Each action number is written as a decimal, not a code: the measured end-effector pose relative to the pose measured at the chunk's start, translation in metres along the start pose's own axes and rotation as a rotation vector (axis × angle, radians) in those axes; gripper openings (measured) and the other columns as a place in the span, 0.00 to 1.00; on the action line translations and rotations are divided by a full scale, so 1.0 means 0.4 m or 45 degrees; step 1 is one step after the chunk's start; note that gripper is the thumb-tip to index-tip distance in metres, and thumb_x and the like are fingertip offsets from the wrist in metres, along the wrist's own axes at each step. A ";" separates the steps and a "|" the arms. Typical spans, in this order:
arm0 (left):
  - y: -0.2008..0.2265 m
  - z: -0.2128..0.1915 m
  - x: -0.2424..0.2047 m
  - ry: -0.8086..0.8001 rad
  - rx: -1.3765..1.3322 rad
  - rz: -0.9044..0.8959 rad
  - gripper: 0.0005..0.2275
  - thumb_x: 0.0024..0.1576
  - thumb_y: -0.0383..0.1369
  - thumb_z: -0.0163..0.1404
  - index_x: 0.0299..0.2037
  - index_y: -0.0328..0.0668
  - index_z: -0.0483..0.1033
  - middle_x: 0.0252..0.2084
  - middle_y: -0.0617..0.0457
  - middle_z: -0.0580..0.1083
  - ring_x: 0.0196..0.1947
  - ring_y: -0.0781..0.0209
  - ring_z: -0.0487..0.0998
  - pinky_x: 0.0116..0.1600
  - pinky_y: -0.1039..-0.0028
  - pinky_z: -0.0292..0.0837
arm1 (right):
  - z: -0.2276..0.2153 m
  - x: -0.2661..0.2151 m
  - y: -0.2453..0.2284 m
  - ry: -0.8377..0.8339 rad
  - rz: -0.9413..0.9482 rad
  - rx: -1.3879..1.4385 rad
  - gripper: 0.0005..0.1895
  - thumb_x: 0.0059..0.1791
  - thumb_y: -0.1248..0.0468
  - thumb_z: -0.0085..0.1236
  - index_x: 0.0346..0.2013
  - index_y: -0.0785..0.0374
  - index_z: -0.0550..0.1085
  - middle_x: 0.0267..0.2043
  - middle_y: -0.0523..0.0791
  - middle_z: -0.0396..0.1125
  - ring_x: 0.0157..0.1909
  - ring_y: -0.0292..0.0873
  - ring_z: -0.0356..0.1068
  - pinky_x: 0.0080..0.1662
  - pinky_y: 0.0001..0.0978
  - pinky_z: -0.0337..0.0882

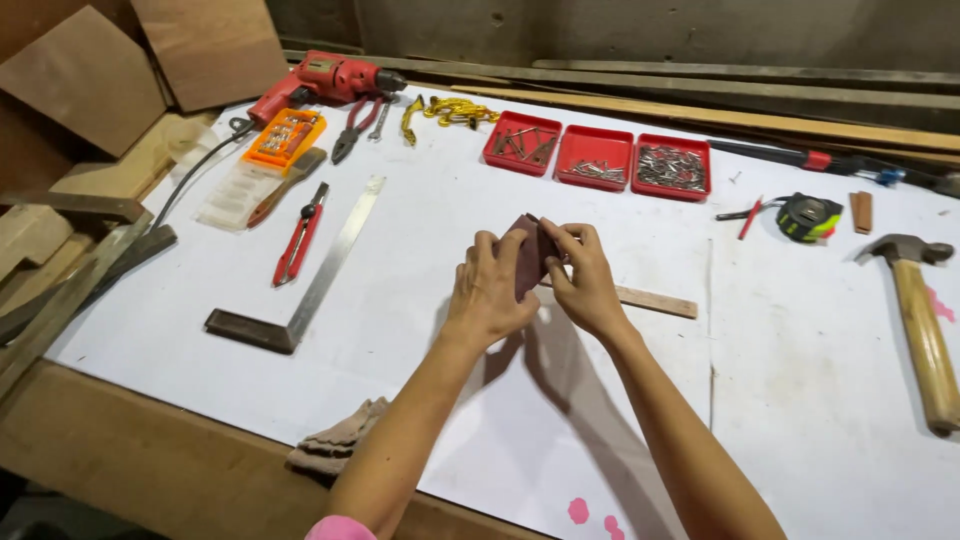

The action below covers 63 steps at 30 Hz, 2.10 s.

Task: The recorder sands a small piece of wood with sandpaper on a workbench.

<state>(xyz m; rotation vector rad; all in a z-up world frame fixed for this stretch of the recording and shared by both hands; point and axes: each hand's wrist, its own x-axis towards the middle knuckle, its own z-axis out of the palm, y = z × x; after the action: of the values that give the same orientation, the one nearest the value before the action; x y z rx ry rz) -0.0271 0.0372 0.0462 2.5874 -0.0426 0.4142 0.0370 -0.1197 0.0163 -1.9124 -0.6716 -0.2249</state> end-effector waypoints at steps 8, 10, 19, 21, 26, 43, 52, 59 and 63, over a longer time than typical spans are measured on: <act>0.199 0.171 0.027 -0.184 -0.030 0.158 0.35 0.44 0.37 0.57 0.67 0.49 0.63 0.59 0.39 0.62 0.52 0.41 0.68 0.57 0.52 0.64 | -0.245 -0.117 0.100 0.087 0.184 -0.205 0.31 0.49 0.77 0.48 0.67 0.55 0.68 0.55 0.49 0.64 0.51 0.44 0.71 0.48 0.33 0.75; 0.227 0.200 0.030 -0.191 0.004 0.183 0.35 0.44 0.38 0.57 0.67 0.47 0.64 0.62 0.36 0.61 0.52 0.41 0.67 0.57 0.51 0.64 | -0.280 -0.142 0.115 0.078 0.252 -0.241 0.34 0.47 0.77 0.47 0.68 0.55 0.66 0.56 0.49 0.65 0.53 0.44 0.71 0.46 0.33 0.76; 0.242 0.285 0.005 -0.288 0.223 0.175 0.28 0.57 0.43 0.52 0.66 0.38 0.66 0.65 0.38 0.63 0.55 0.45 0.67 0.57 0.57 0.64 | -0.292 -0.181 0.140 -0.018 0.242 -0.327 0.46 0.44 0.75 0.58 0.75 0.52 0.53 0.49 0.51 0.71 0.48 0.50 0.72 0.50 0.42 0.75; 0.244 0.285 -0.001 -0.241 0.273 0.205 0.28 0.58 0.44 0.52 0.66 0.36 0.66 0.67 0.37 0.61 0.56 0.44 0.66 0.55 0.59 0.65 | -0.292 -0.176 0.131 -0.024 0.176 -0.458 0.46 0.44 0.76 0.57 0.75 0.53 0.53 0.48 0.51 0.72 0.48 0.51 0.71 0.50 0.43 0.74; 0.235 0.261 0.006 -0.356 0.363 0.126 0.28 0.61 0.45 0.47 0.69 0.36 0.62 0.70 0.38 0.59 0.56 0.44 0.66 0.51 0.61 0.67 | -0.293 -0.173 0.123 -0.030 0.293 -0.432 0.44 0.47 0.73 0.58 0.75 0.51 0.52 0.46 0.50 0.73 0.47 0.48 0.72 0.50 0.42 0.73; 0.249 0.336 -0.015 -0.127 0.441 0.218 0.24 0.63 0.43 0.46 0.65 0.37 0.66 0.64 0.31 0.62 0.61 0.40 0.66 0.55 0.54 0.68 | -0.311 -0.172 0.140 -0.066 0.384 -0.485 0.11 0.46 0.69 0.62 0.43 0.62 0.82 0.47 0.45 0.74 0.46 0.45 0.76 0.49 0.34 0.77; 0.133 0.290 0.022 -0.129 0.650 0.118 0.21 0.60 0.35 0.51 0.62 0.35 0.70 0.62 0.29 0.66 0.54 0.36 0.68 0.48 0.57 0.72 | -0.312 -0.160 0.125 -0.078 0.456 -0.455 0.10 0.46 0.68 0.63 0.42 0.60 0.83 0.46 0.45 0.75 0.46 0.43 0.76 0.48 0.33 0.79; 0.155 0.280 0.020 -0.016 0.588 0.045 0.22 0.57 0.36 0.52 0.61 0.39 0.72 0.64 0.34 0.64 0.53 0.38 0.68 0.49 0.53 0.72 | -0.315 -0.157 0.119 -0.071 0.412 -0.493 0.11 0.46 0.69 0.64 0.42 0.61 0.83 0.45 0.46 0.76 0.45 0.43 0.76 0.49 0.34 0.78; 0.255 0.314 -0.009 -0.001 0.338 0.262 0.20 0.60 0.37 0.51 0.60 0.38 0.73 0.65 0.32 0.65 0.52 0.38 0.69 0.49 0.52 0.70 | -0.320 -0.166 0.142 -0.027 0.400 -0.367 0.10 0.45 0.69 0.65 0.41 0.63 0.82 0.46 0.46 0.75 0.43 0.42 0.78 0.47 0.31 0.80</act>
<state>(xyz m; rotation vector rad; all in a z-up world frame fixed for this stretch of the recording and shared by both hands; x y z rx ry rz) -0.0061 -0.1137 -0.0085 2.8559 -0.2736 0.5244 0.0316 -0.2735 -0.0023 -2.2680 -0.3576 -0.1053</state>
